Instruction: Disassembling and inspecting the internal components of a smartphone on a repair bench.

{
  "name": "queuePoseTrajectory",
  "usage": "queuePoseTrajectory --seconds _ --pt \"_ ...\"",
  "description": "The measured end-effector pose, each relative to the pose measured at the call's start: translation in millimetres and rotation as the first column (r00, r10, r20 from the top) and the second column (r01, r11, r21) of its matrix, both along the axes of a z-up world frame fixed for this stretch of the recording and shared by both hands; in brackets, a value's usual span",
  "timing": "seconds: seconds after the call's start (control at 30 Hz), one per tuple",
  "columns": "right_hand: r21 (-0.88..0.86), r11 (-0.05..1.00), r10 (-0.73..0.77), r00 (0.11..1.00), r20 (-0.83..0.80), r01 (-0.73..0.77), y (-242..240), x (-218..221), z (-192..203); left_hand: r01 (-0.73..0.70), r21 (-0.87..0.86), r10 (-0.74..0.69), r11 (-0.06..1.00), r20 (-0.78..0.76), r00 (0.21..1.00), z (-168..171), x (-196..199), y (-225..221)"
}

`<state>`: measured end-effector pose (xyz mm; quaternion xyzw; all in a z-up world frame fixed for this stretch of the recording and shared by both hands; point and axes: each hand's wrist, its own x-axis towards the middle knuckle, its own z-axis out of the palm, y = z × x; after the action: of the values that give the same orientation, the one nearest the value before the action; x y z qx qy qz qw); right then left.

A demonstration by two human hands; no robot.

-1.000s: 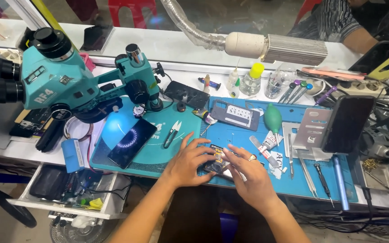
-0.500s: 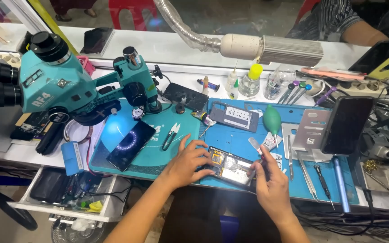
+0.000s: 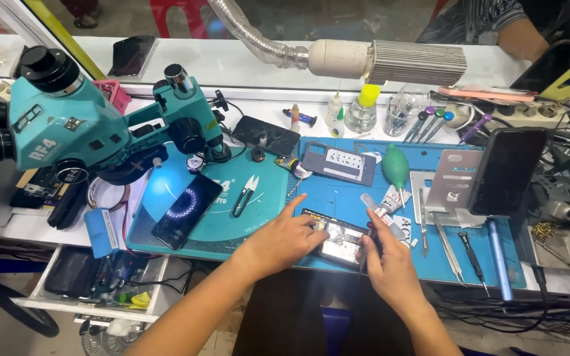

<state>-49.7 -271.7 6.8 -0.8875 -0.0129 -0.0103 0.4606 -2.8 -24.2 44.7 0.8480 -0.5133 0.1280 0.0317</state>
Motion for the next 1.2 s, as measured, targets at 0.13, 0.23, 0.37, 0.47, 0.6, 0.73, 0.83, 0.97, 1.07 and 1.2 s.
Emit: queuePoseTrajectory --seconds 0.13,0.23,0.37,0.47,0.6,0.73,0.83,0.97,1.07,1.2 --pt "0.011 1.0 0.013 1.0 0.026 -0.013 1.2 -0.4 2.0 0.017 -0.007 -0.017 1.0 0.009 1.0 -4.5 0.5 -1.5" --pt "0.003 1.0 0.003 1.0 0.009 -0.003 1.6 0.4 2.1 0.023 0.019 -0.024 1.0 0.044 0.999 -2.1 3.0 -4.3" --pt "-0.038 0.999 0.014 1.0 0.002 -0.014 2.0 1.1 2.3 0.067 0.105 -0.069 0.992 0.018 0.997 -1.0 9.2 -6.7" --pt "-0.042 0.999 0.013 1.0 -0.01 -0.013 1.9 1.3 1.7 0.065 0.124 -0.06 0.99 -0.049 0.997 1.0 11.3 -9.8" --pt "-0.039 0.999 0.017 1.0 -0.022 -0.018 -0.5 1.7 -1.2 0.021 0.068 -0.009 0.997 -0.176 0.984 -4.5 13.7 -11.3" --pt "-0.016 1.0 0.01 0.997 -0.07 -0.011 1.2 1.2 7.5 -0.034 0.002 0.033 0.999 -0.308 0.951 -8.7 21.6 -9.6" --pt "-0.004 1.0 0.005 0.993 -0.116 -0.005 2.3 2.3 8.9 -0.128 0.181 0.192 0.975 -0.399 0.897 3.2 25.1 -16.8" --pt "0.033 0.999 0.004 0.991 -0.135 0.0 3.9 2.7 13.4 -0.141 0.285 0.251 0.948 -0.399 0.882 11.3 26.3 -26.3" --pt "0.041 0.999 0.0 0.989 -0.151 0.006 4.2 3.5 16.2 -0.148 0.309 0.269 0.94 -0.399 0.877 13.1 27.1 -26.5" --pt "0.041 0.999 0.007 0.991 -0.136 -0.002 2.2 5.1 12.6 -0.155 0.248 0.246 0.956 -0.394 0.886 5.9 26.8 -23.3"
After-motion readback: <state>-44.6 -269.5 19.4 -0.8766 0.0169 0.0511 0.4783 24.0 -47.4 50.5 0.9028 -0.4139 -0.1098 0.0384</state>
